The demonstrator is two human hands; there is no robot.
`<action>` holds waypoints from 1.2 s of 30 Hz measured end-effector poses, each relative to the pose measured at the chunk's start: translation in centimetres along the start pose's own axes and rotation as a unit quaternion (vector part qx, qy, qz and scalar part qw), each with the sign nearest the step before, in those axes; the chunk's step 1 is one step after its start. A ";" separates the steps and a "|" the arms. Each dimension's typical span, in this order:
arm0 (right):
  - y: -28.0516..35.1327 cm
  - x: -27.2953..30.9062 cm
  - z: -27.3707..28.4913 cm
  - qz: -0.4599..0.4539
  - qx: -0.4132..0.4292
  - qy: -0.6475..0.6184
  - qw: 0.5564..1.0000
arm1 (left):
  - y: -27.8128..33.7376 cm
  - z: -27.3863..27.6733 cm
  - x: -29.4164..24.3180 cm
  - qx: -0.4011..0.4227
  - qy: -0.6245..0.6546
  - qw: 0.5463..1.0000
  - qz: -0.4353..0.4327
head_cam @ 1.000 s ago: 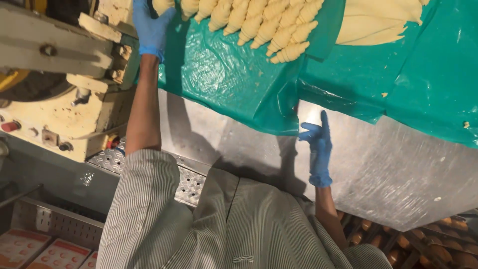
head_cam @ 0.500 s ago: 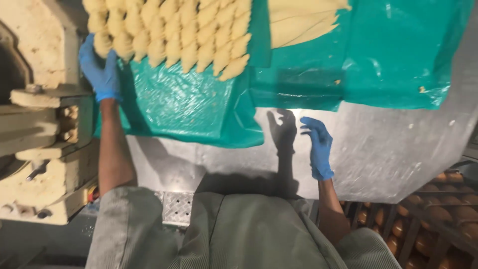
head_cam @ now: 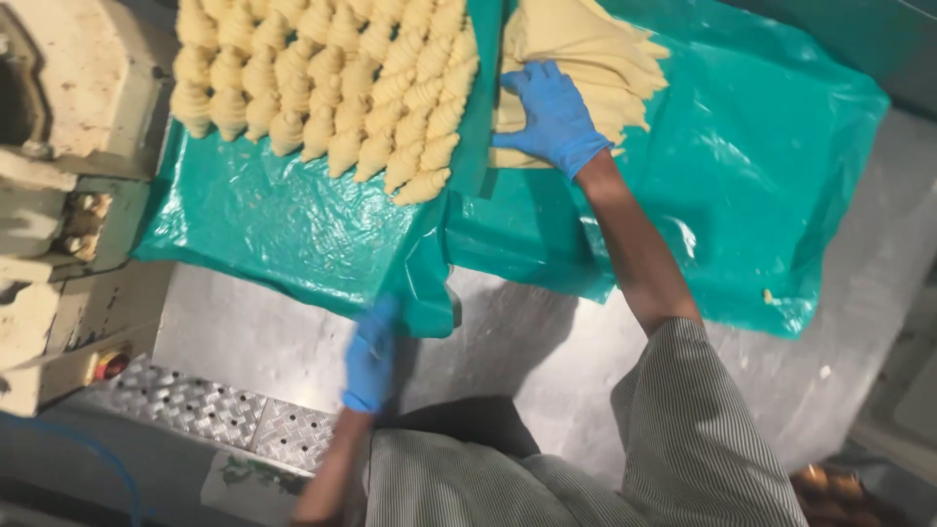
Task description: Rolling triangular pieces of dough into croissant shapes.
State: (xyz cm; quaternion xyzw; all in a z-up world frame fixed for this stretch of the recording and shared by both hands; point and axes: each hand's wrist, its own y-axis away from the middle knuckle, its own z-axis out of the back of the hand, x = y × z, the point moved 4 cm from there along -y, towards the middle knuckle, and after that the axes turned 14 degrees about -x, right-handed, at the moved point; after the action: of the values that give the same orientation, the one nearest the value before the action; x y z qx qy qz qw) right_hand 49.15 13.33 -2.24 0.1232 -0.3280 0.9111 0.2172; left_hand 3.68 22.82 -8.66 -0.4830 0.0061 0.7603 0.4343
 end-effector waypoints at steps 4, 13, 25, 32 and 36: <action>0.1 -0.6 -1.3 0.015 0.033 0.004 0.999 | 9.4 -2.6 -3.1 0.062 0.080 0.977 0.186; 2.1 -2.6 -2.5 0.093 0.000 0.079 0.992 | 9.4 -2.4 -5.3 0.051 0.023 0.964 0.258; 3.7 -7.6 -2.5 -0.200 -0.226 -0.126 0.945 | 8.6 -3.8 -6.0 0.081 0.077 0.951 0.288; 7.3 1.2 14.1 -0.226 -0.300 -0.247 0.893 | 8.3 -7.0 -7.8 0.192 0.255 0.873 0.369; 16.7 9.5 17.6 -0.242 -0.303 -0.245 0.889 | 8.2 -10.7 -10.0 0.238 0.427 0.759 0.431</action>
State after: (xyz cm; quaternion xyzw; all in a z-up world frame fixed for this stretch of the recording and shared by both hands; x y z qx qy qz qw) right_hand 34.37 -6.66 5.42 0.3462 -0.5906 0.6277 0.3706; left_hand 7.62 6.55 -10.35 -0.5848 0.5791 0.5566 0.1139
